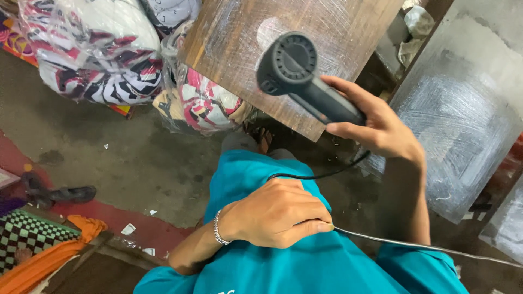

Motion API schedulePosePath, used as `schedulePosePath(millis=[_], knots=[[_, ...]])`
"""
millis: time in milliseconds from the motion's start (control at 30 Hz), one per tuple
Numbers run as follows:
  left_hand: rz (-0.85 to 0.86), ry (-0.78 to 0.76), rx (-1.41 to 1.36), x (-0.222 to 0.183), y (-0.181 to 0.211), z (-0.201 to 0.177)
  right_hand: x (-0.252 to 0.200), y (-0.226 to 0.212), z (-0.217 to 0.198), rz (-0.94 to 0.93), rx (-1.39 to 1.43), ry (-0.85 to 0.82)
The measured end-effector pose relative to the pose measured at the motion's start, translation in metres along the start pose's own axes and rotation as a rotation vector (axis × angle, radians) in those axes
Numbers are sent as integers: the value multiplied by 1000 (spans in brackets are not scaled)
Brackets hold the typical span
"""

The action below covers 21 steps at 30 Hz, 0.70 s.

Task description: Using a handheld heat gun to dry adhesive applied to the surface of wooden boards.

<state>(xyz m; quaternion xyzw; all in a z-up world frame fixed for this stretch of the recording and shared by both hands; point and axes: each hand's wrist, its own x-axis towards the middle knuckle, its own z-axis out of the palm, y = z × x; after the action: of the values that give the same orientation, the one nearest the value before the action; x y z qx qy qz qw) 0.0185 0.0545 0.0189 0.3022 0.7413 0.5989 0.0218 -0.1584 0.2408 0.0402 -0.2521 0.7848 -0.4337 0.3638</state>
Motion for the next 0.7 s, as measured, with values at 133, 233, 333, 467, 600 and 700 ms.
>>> schedulePosePath(millis=[133,233,333,467,600,700], knots=[[-18,21,16,-1,1,8,-18,9,-18,46,-71,-28],[-24,35,11,-1,2,11,-10,6,-9,7,-70,-86],[-24,49,8,3,5,13,7,-1,5,72,196,18],[-21,58,24,3,7,18,-1,-1,-7,-17,34,55],[-39,51,65,2,1,24,-16,17,-19,111,98,92],[-80,-19,39,8,5,19,-3,7,-4,11,172,147]])
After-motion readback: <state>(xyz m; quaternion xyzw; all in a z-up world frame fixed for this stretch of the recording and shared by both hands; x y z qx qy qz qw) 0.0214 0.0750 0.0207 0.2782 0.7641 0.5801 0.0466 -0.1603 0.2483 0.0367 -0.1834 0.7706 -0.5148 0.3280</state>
